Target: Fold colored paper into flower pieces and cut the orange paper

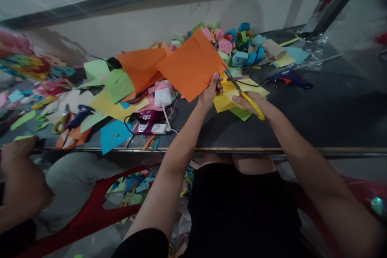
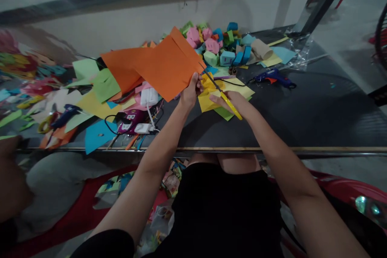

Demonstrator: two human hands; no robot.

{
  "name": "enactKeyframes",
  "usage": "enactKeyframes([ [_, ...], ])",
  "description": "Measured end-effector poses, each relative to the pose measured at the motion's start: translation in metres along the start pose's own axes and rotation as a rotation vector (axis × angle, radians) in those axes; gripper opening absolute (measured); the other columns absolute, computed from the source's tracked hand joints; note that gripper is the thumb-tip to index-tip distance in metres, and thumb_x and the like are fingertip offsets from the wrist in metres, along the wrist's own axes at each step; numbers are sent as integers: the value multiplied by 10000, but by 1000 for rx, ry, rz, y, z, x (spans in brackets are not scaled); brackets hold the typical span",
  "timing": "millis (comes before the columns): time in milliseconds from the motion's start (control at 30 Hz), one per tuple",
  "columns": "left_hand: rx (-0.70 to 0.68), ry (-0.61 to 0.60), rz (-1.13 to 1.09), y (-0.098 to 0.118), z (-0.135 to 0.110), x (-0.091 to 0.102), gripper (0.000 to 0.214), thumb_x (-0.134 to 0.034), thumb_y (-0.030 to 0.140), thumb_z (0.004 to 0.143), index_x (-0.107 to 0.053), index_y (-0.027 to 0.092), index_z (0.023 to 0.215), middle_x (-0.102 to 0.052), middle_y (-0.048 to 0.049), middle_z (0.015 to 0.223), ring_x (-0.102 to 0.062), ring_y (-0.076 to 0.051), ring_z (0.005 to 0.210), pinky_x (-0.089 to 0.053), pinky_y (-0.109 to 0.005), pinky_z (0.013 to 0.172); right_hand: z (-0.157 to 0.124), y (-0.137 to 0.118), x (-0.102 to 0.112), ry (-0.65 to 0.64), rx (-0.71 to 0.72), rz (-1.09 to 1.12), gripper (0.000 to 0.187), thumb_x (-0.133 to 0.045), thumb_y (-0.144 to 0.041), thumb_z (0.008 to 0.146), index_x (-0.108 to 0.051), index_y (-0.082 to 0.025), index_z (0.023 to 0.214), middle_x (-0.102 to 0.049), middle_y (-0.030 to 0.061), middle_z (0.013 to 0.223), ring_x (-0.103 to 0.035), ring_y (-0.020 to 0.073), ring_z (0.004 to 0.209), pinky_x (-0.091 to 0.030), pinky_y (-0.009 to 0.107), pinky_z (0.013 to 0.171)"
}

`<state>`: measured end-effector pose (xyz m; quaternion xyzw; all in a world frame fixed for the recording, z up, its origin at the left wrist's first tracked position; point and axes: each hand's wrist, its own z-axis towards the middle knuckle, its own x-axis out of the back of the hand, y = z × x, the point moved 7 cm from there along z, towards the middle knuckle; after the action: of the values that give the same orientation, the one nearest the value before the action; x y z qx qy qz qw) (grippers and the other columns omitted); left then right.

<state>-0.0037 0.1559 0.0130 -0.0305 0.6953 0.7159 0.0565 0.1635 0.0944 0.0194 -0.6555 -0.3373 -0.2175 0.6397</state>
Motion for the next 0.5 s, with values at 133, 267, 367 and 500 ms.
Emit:
enactKeyframes([
  [133, -1, -39, 34, -4, -2, -4, 435, -481, 576, 1030, -672, 191, 960, -512, 39, 589, -612, -70, 572, -416, -168, 506, -1, -1, -3, -8, -3, -59, 597, -589, -781, 828, -519, -233, 599, -558, 46, 574, -541, 205, 593, -377, 337, 604],
  [267, -35, -108, 100, -8, -5, -11, 416, -492, 543, 1032, -671, 188, 910, -537, 27, 602, -597, -82, 579, -428, -189, 533, -2, -3, -7, -19, 42, 35, 593, -570, -778, 848, -530, -237, 609, -559, 51, 570, -587, 230, 641, -409, 340, 632],
  [367, -63, -147, 141, -9, -7, -14, 433, -466, 537, 1043, -662, 186, 885, -528, 28, 597, -558, -77, 554, -421, -193, 536, -2, -3, -6, 6, 54, 101, 602, -541, -793, 854, -524, -240, 617, -551, 57, 580, -592, 236, 645, -422, 346, 635],
  [500, -66, -151, 192, -8, -10, -15, 452, -461, 567, 1035, -652, 186, 884, -489, 43, 587, -512, -71, 524, -408, -189, 532, -2, 1, -8, -15, 24, 64, 626, -519, -809, 853, -512, -226, 626, -552, 60, 599, -574, 214, 626, -422, 334, 614],
])
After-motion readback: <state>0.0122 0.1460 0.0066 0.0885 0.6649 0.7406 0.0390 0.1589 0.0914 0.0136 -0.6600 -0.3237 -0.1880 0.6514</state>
